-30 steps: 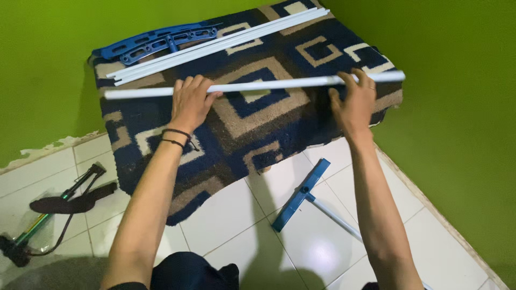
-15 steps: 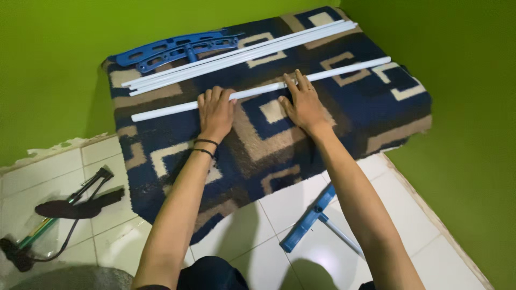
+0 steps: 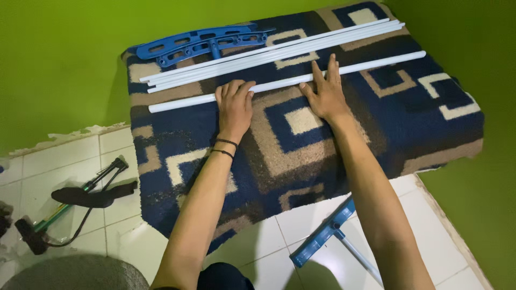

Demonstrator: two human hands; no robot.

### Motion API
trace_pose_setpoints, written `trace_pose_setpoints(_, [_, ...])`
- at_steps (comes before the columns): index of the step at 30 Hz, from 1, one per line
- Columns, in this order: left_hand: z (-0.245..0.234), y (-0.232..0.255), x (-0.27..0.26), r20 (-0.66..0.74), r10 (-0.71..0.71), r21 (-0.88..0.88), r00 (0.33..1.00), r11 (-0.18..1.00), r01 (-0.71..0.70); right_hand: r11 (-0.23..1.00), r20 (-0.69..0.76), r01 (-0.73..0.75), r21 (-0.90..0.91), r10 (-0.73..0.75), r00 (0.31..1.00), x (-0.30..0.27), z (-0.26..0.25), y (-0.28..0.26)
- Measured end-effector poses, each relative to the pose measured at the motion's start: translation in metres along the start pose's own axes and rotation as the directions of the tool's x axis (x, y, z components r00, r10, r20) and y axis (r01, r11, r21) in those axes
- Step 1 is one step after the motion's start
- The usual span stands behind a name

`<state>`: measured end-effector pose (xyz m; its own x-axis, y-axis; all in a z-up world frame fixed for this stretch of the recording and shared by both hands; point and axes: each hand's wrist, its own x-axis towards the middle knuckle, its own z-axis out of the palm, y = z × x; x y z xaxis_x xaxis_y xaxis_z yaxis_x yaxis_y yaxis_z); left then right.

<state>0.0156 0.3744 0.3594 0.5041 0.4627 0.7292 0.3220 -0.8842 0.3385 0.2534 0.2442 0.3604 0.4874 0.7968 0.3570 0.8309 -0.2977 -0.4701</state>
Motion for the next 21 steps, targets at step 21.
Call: trace_pose_setpoints(21, [-0.002, 0.003, 0.002, -0.019, -0.115, 0.074, 0.993, 0.99, 0.116, 0.994, -0.075, 0.092, -0.066, -0.097, 0.992, 0.013, 0.014, 0.029])
